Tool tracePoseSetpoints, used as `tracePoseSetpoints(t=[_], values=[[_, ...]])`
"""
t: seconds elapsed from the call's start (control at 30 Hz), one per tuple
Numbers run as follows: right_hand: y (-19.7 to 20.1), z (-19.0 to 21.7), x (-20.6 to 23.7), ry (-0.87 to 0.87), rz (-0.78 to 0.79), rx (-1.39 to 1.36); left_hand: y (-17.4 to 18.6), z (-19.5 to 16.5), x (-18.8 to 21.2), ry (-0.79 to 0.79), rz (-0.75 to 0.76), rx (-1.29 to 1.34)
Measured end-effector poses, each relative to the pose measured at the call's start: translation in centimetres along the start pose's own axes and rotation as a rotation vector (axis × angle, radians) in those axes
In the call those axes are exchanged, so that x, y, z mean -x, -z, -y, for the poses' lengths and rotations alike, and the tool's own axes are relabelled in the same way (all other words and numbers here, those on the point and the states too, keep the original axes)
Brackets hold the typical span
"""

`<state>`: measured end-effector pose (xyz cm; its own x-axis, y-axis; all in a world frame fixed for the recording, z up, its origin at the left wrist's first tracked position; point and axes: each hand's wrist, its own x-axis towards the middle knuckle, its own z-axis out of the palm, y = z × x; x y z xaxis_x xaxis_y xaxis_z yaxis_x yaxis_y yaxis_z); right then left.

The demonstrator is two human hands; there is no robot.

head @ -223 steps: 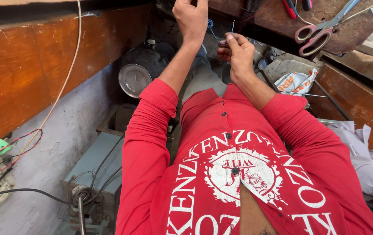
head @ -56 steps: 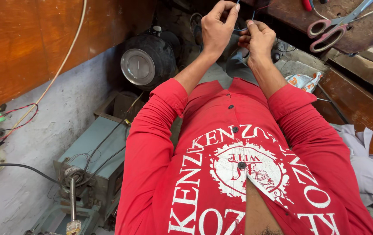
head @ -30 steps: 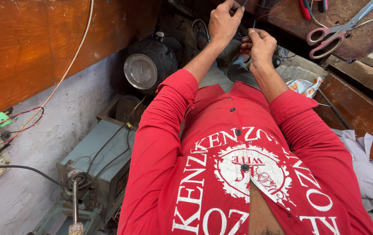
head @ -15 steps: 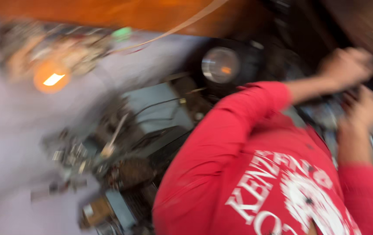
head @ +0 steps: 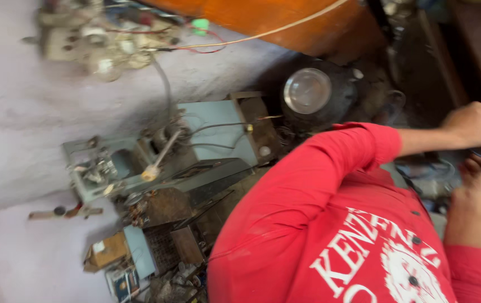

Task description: The person disassembles a small electric motor using a screwdriver and pliers, then strips and twists wires before connecting them to a power source to test the motor. The person uses a screwdriver to remove screws, pliers to adjust components, and handles wires to complete the connections.

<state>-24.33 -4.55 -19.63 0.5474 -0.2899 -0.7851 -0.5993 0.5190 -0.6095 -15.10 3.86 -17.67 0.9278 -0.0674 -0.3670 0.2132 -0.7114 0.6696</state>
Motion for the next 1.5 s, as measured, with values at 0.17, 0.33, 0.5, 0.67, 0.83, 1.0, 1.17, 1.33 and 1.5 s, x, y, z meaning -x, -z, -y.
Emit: tracePoseSetpoints(t=[0.17,0.33,0.5,0.67,0.83,1.0,1.17,1.33,1.5], values=[[2.7,-1.4,-3.3,0.162,-0.097,0.111,-4.0,1.7,-0.7,-0.449,-0.160,0.062],[5.2,-3.3,-4.9,0.034,-0.092,-0.049,-6.6,2.5,-0.8,-0.279,-0.115,0.315],[5.3,-3.8,-4.9,0.039,-0.073,-0.068,-6.6,2.7,-0.9,-0.207,-0.038,0.294],[5.2,-3.4,-4.7,0.045,-0.071,-0.073,-6.7,2.8,-0.8,-0.173,-0.109,0.300],[5.0,-3.0,-4.3,0.044,-0.060,-0.082,-6.0,2.9,-0.4,-0.171,-0.130,0.285],[4.8,-2.6,-3.9,0.050,-0.061,-0.081,-6.0,2.2,-0.7,-0.239,-0.037,0.292],[4.7,-2.6,-3.9,0.059,-0.063,-0.072,-6.2,2.1,-1.2,-0.166,-0.006,0.191],[4.7,-2.7,-3.8,0.085,-0.069,-0.045,-6.0,2.2,-1.5,-0.155,0.019,0.187],[4.8,-2.7,-3.7,0.112,-0.058,-0.014,-6.1,2.0,-1.4,-0.148,0.025,0.175]])
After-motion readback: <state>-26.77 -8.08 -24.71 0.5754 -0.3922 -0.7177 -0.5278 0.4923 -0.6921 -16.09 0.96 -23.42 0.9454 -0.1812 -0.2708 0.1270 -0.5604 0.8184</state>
